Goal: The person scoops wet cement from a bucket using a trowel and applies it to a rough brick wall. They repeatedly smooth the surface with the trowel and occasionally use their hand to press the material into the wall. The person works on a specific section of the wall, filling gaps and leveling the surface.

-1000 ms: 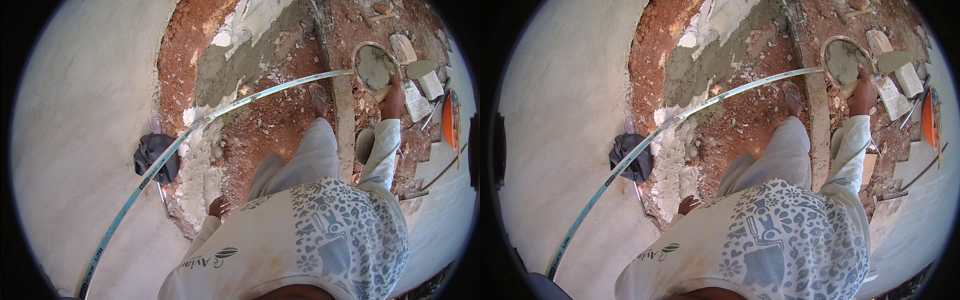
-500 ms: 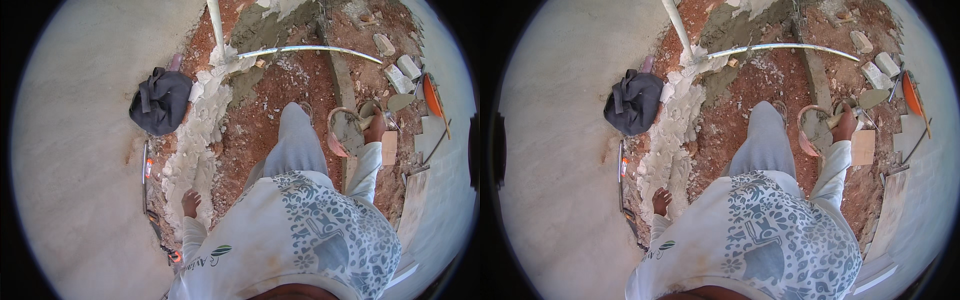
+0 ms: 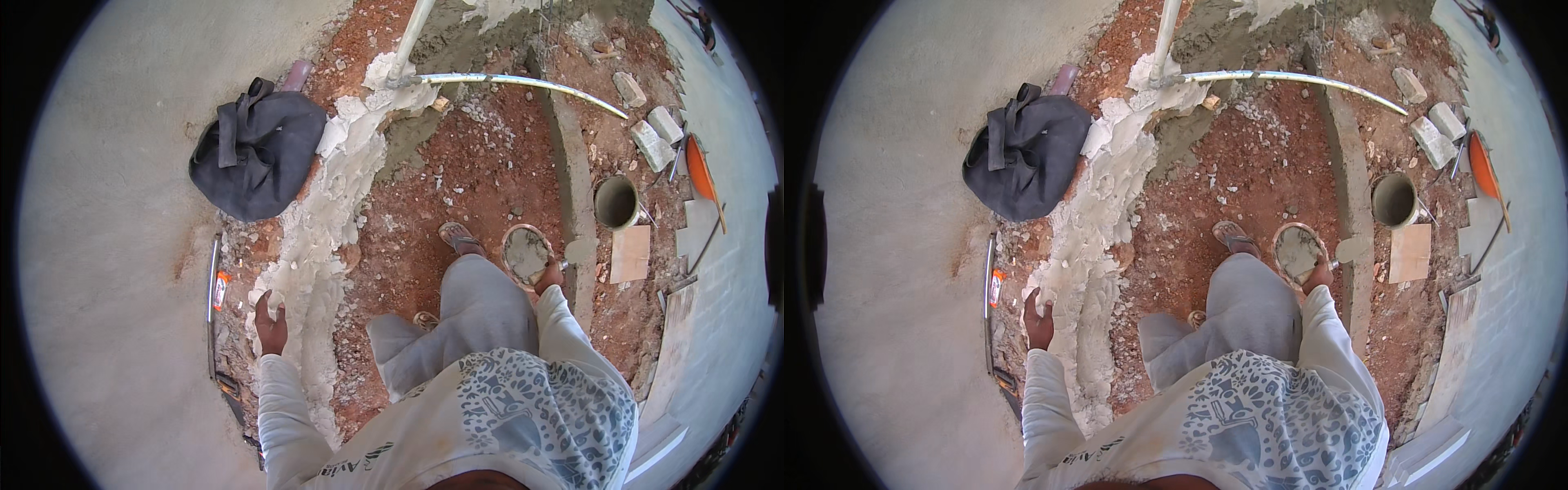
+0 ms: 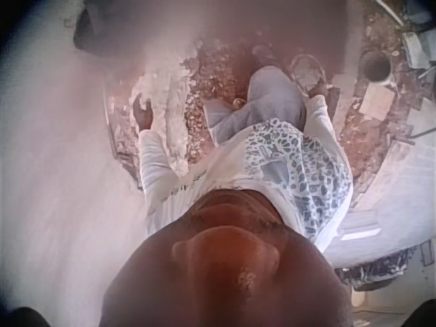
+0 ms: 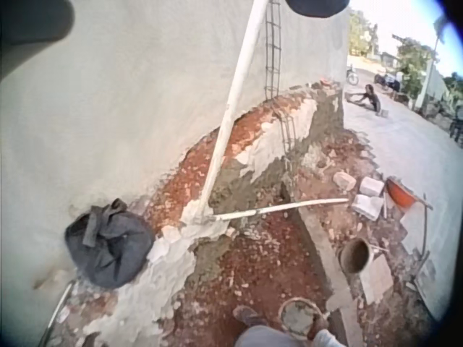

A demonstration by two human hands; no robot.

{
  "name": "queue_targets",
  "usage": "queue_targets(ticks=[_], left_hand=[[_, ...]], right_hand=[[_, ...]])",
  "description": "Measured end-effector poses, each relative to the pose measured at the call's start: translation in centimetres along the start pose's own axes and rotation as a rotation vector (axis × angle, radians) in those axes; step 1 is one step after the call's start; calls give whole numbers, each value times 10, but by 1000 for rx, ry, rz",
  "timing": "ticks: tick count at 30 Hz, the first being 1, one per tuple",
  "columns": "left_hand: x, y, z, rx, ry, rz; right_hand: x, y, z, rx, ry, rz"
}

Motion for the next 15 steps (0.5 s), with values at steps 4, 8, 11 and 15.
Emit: queue_targets(ticks=[4,8,11,15], left_hand=[[30,-12,-19,408,-39,119],[57,-62,2,671,3,190],[72,-110,41,750,136,252],[69,-137,53,817,382,389]], right_hand=[[-42,-10,40,305,-155,254],[-29,35,63,181,-51,166],[-4,115,84,145,-52,80],[-31,153,151,104,-117,-50]])
Point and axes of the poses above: each hand's wrist, its own x-axis towards the middle knuckle, its own z-axis out of the palm, y = z × x, the point moved 1 cm from there along x, towards the middle knuckle, and after that the axes turned 1 degree about y, right-handed, at the moved point
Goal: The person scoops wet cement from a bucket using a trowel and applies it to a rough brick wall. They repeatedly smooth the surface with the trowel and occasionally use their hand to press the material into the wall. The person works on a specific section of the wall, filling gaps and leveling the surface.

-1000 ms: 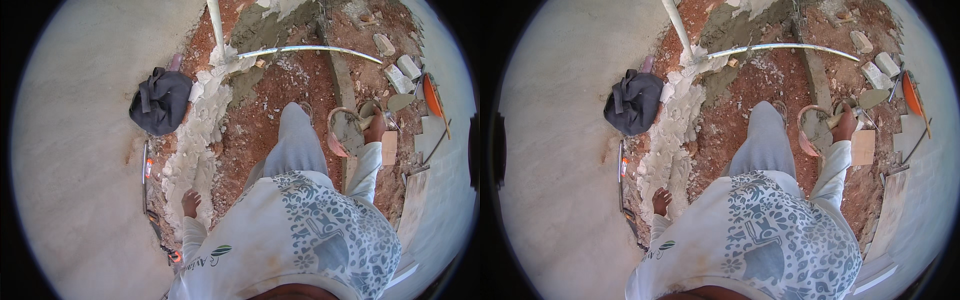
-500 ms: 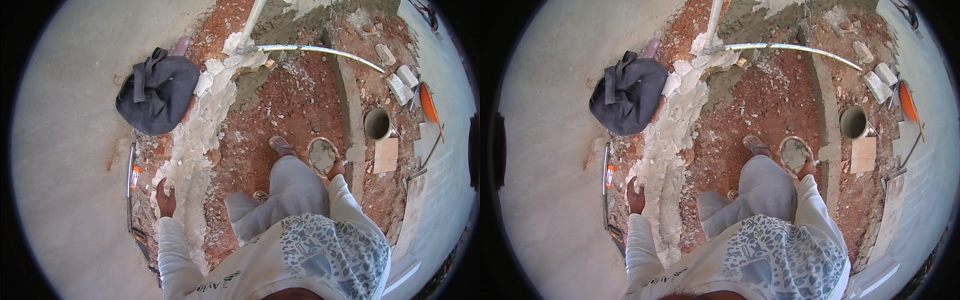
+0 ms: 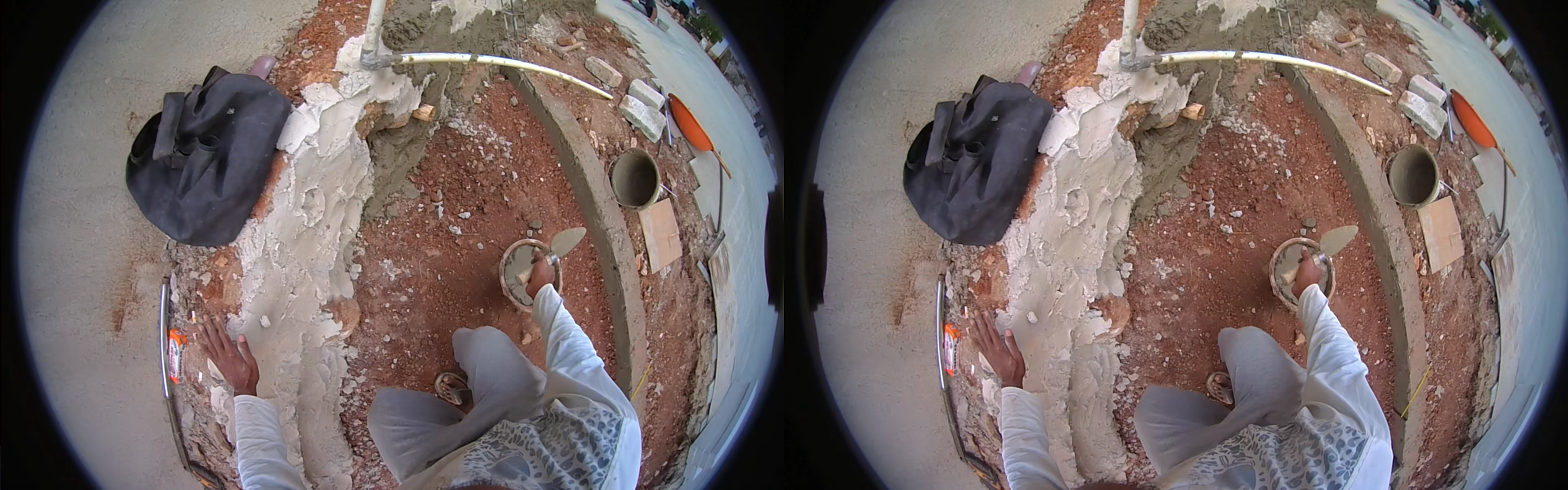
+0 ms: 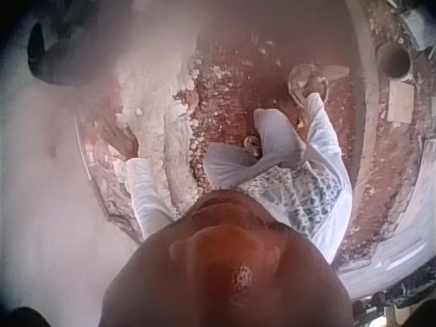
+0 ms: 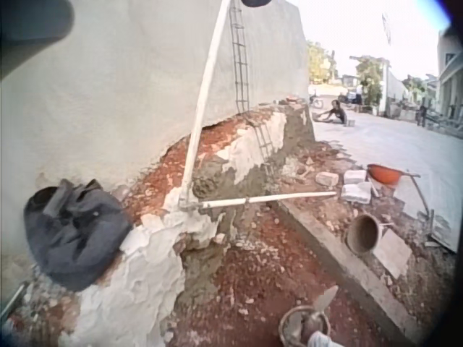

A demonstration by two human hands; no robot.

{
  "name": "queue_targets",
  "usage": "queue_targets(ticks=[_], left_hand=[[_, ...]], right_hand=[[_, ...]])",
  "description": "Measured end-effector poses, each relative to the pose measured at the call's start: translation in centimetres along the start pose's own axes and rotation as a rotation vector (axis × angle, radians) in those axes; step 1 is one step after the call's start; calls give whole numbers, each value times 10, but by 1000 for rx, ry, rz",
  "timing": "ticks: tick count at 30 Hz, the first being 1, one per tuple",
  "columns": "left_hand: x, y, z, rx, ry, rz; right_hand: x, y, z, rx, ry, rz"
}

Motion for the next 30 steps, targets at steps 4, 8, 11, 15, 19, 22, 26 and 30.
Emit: queue_targets(ticks=[4,8,11,15,19,22,26,30], left_hand=[[-12,3,25,232,194,-51],[3,28,50,231,316,-80],[-1,18,39,303,369,-98],[-1,8,29,250,310,-116],[-1,15,39,243,343,-66],[-2,-20,71,244,352,38],[-1,-52,48,334,292,230],[11,-52,53,291,317,261]], right_hand=[[12,25,43,-143,-171,-295],[52,44,83,-572,-183,-701],[29,74,83,-921,-271,-830],[36,43,26,-935,-436,-769],[4,-42,-77,-985,-485,-561],[38,-55,-146,-1248,-410,-880],[34,-80,-192,-1571,-420,-794],[26,-52,-166,-1722,-103,-762]])
Point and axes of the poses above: each hand's wrist, its own x-axis towards the middle knuckle, its own z-axis out of the palm, y = z × x, the point moved 1 cm from there along x, towards the middle knuckle, and after that the axes turned 1 degree about y, right-handed, at the moved point
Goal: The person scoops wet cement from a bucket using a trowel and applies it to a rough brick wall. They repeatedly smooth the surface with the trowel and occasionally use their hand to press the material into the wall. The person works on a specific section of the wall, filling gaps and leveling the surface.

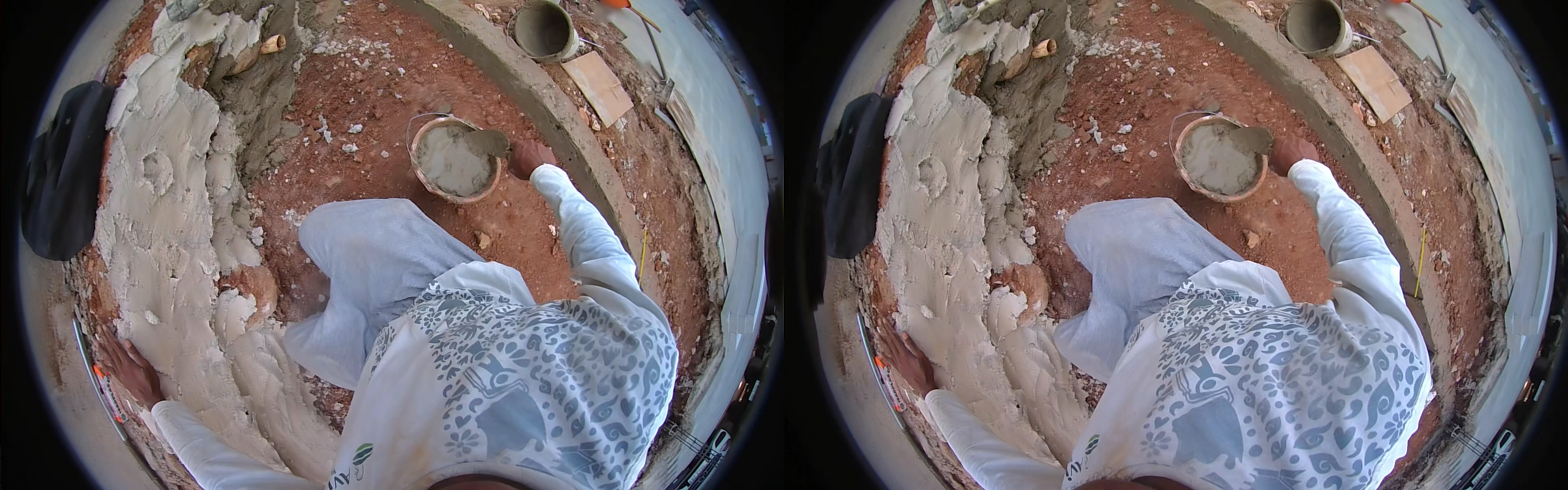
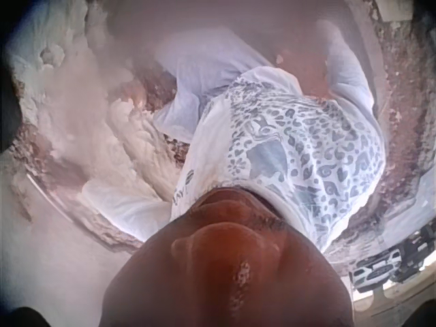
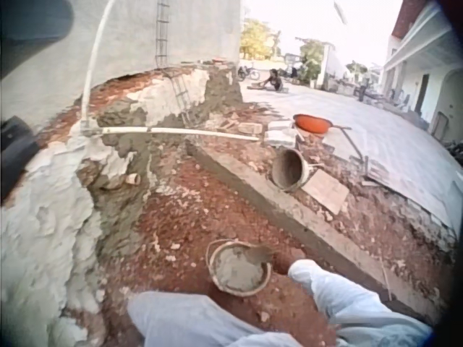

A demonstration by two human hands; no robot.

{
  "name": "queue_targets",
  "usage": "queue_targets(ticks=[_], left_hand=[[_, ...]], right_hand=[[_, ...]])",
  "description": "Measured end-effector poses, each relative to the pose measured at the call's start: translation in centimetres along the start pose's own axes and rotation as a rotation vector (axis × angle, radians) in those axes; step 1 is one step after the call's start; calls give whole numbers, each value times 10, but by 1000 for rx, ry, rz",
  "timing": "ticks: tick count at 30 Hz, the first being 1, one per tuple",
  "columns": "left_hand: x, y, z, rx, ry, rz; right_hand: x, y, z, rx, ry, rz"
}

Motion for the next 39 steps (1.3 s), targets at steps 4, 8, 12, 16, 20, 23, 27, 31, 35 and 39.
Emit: queue_targets(ticks=[4,8,12,16,20,23,27,31,35,39], left_hand=[[22,25,10,-123,35,19],[-9,-4,-1,-50,27,16],[-8,3,-1,-72,5,-37],[24,31,1,-53,-30,-64],[-4,12,-17,24,-73,-117],[-1,15,-12,-7,-48,-127],[1,18,-23,-48,-90,-148],[-7,10,-25,-78,-56,-132],[0,19,-28,-72,-71,-127],[5,27,-22,-75,-62,-125]], right_hand=[[15,-34,103,-94,39,-26],[-17,-22,23,-178,-8,-296],[-13,3,9,-98,116,-162],[9,-14,95,-233,-37,-94],[-33,-56,7,-125,-87,-222],[-1,-14,45,122,-290,-352],[24,-17,74,-229,-422,-265],[-14,-20,8,-166,-252,-35],[-11,-19,39,-177,-235,-70],[47,-8,157,55,-293,-300]])
Point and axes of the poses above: each hand's wrist, its own x-axis towards the middle knuckle, its own z-axis out of the palm, y = z × x, the point moved 1 cm from there along x, towards the middle knuckle, and after that the axes turned 1 degree about y, right-handed, at the moved point
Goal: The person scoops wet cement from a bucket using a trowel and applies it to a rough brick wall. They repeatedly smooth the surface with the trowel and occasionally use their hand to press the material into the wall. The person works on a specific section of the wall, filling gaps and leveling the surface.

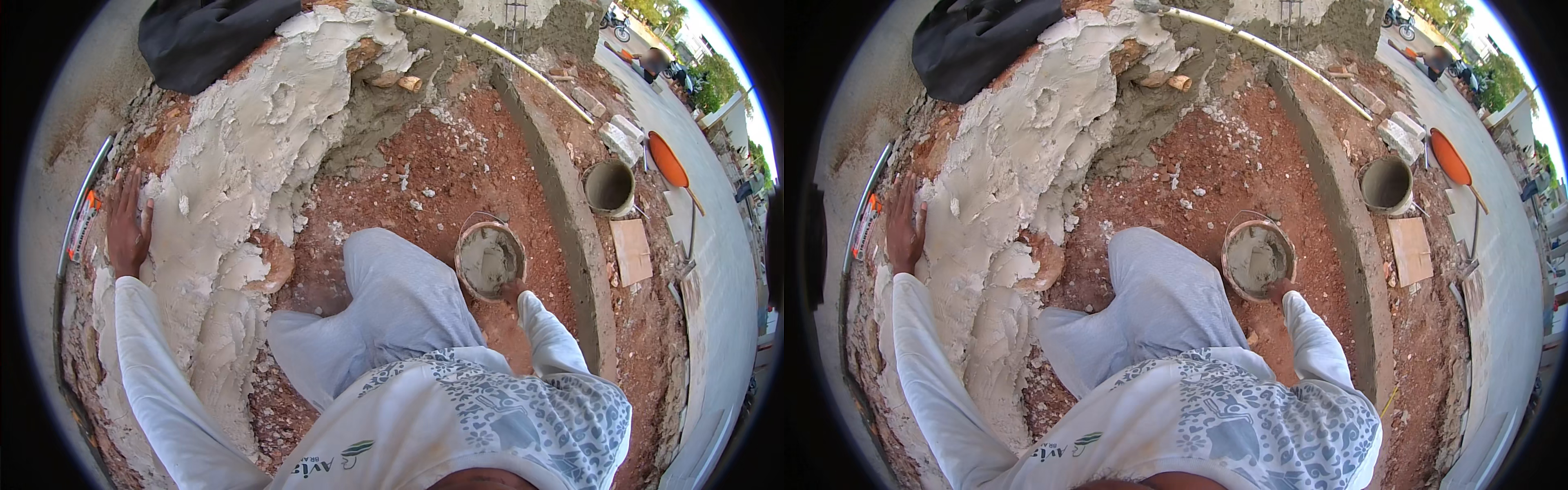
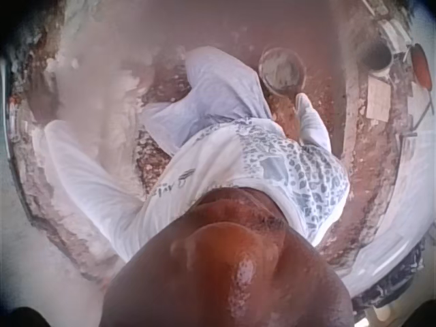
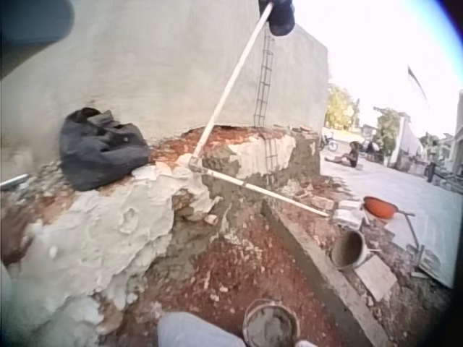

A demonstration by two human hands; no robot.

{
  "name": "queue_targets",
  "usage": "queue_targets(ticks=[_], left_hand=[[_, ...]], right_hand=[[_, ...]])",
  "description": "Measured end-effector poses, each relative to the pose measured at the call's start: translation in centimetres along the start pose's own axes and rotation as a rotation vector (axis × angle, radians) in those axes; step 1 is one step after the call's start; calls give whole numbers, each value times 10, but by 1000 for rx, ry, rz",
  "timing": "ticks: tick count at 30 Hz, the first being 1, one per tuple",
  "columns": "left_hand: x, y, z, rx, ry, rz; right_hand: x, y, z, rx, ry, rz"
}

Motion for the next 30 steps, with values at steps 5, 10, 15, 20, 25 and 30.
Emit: queue_targets(ticks=[5,10,15,20,25,30], left_hand=[[-1,-6,-8,12,9,24],[3,-1,-2,-22,22,90],[9,0,1,-46,38,128],[-8,-32,18,-29,55,186],[12,-16,12,-160,-21,207],[15,-21,15,-87,-3,114]], right_hand=[[2,-13,21,313,40,77],[-20,-5,37,793,115,171],[-52,-12,63,1181,212,234],[-65,-31,56,933,278,196],[-49,-33,63,939,369,161],[-39,-45,59,902,484,138]])
Point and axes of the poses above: each hand's wrist, its own x-axis towards the middle knuckle, its own z-axis out of the palm, y = z × x, the point moved 1 cm from there along x, towards the middle knuckle, and after that the axes turned 1 degree about y, right-handed, at the moved point
